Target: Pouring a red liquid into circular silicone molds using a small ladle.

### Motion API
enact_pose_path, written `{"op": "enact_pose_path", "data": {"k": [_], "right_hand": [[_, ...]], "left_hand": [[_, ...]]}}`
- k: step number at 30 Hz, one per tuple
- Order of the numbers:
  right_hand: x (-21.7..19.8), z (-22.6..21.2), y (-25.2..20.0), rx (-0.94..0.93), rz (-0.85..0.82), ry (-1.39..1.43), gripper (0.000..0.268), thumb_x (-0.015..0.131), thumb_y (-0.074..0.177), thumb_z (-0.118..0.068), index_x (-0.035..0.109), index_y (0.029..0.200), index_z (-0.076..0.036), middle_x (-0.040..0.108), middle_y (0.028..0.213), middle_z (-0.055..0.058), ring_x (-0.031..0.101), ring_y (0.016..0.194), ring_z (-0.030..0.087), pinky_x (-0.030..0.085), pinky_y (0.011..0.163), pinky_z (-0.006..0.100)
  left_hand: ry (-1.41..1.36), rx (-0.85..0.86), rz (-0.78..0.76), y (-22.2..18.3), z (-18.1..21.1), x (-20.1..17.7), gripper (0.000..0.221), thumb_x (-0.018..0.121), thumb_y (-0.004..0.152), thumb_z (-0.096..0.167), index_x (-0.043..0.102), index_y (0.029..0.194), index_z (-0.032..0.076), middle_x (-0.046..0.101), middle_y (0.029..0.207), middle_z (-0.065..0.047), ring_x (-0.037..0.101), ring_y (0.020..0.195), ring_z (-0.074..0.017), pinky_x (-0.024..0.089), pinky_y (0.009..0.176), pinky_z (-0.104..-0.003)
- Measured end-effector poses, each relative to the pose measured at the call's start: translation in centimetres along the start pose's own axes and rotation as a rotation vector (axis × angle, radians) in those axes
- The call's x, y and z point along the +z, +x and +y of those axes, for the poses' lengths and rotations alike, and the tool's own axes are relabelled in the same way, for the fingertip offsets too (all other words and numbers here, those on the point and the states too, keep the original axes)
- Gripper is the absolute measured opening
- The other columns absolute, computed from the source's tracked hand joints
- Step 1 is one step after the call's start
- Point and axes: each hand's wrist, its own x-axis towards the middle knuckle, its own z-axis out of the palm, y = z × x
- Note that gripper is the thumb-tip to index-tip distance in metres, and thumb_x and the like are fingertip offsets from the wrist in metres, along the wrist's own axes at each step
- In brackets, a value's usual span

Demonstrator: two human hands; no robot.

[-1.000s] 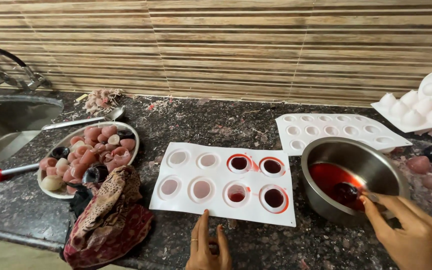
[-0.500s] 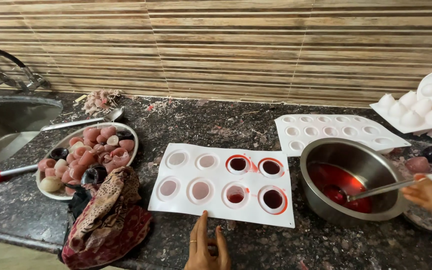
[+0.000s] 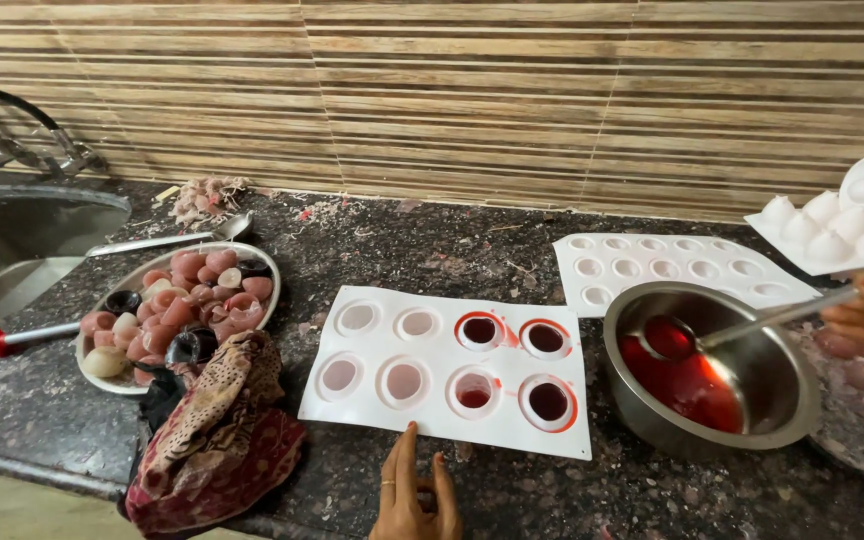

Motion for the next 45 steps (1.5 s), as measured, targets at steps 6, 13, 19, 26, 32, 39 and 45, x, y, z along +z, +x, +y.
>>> {"op": "enact_pose_path", "data": {"k": [6, 13, 19, 26, 32, 39, 45], "right_hand": [[5.5, -15.6, -9.6, -0.205, -0.027, 0.114, 0.028, 0.055, 0.115, -0.016, 0.056, 0.122, 0.011, 0.067, 0.103, 0.025, 0.072, 0.097, 0.026, 0.060, 0.085, 0.033], [10.7, -23.0, -15.1, -0.312, -0.111, 0.287, 0.010, 0.071, 0.104, -0.005, 0.070, 0.099, 0.004, 0.072, 0.086, 0.019, 0.075, 0.073, 0.021, 0.064, 0.071, 0.030], [13.6, -23.2, -18.2, -0.340, -0.149, 0.142, 0.008, 0.074, 0.097, -0.008, 0.075, 0.097, 0.000, 0.076, 0.082, 0.013, 0.075, 0.069, 0.016, 0.060, 0.060, 0.027], [13.8, -24.3, -21.6, -0.484, -0.174, 0.086, 0.013, 0.075, 0.092, -0.007, 0.078, 0.103, -0.001, 0.079, 0.086, 0.007, 0.074, 0.072, 0.013, 0.056, 0.061, 0.023], [13.3, -23.8, -23.2, -0.641, -0.175, 0.006, 0.015, 0.077, 0.087, -0.006, 0.078, 0.101, -0.002, 0.078, 0.086, 0.007, 0.076, 0.074, 0.012, 0.059, 0.062, 0.025], [12.7, -20.9, -25.4, -0.755, -0.148, -0.087, 0.014, 0.079, 0.082, -0.008, 0.078, 0.096, -0.006, 0.080, 0.091, 0.009, 0.079, 0.080, 0.016, 0.063, 0.066, 0.028], [11.8, -15.0, -27.0, -0.890, -0.292, -0.241, 0.013, 0.079, 0.081, -0.010, 0.078, 0.094, -0.011, 0.080, 0.099, 0.007, 0.080, 0.089, 0.017, 0.065, 0.070, 0.028]], "left_hand": [[-0.013, 0.042, 0.071, -0.1, 0.7, -0.4, 0.055, 0.076, 0.079, 0.011, 0.066, 0.133, 0.013, 0.073, 0.121, -0.009, 0.074, 0.050, -0.0089, 0.059, 0.043, -0.026], [-0.037, 0.079, 0.126, -0.1, 1.3, -0.8, 0.053, 0.077, 0.079, 0.010, 0.069, 0.131, 0.012, 0.075, 0.119, -0.009, 0.073, 0.050, -0.0090, 0.059, 0.042, -0.025], [0.007, 0.032, 0.057, 0.1, 1.0, -0.7, 0.053, 0.076, 0.081, 0.011, 0.068, 0.133, 0.013, 0.073, 0.124, -0.011, 0.077, 0.056, -0.0102, 0.062, 0.045, -0.025], [0.007, 0.027, 0.062, 0.1, 1.2, -0.9, 0.052, 0.075, 0.081, 0.010, 0.068, 0.132, 0.013, 0.074, 0.126, -0.011, 0.077, 0.056, -0.0107, 0.061, 0.044, -0.026], [0.008, 0.041, 0.065, 0.0, 1.1, -0.7, 0.052, 0.075, 0.081, 0.011, 0.068, 0.132, 0.012, 0.074, 0.120, -0.011, 0.076, 0.057, -0.0103, 0.062, 0.045, -0.026], [-0.018, 0.052, 0.076, 0.0, 1.8, -1.2, 0.048, 0.075, 0.081, 0.010, 0.067, 0.129, 0.011, 0.074, 0.120, -0.010, 0.076, 0.057, -0.0093, 0.061, 0.046, -0.025], [-0.011, 0.054, 0.054, -0.1, 1.3, -1.0, 0.055, 0.075, 0.081, 0.011, 0.066, 0.136, 0.013, 0.072, 0.122, -0.010, 0.076, 0.058, -0.0094, 0.062, 0.046, -0.025]]}}
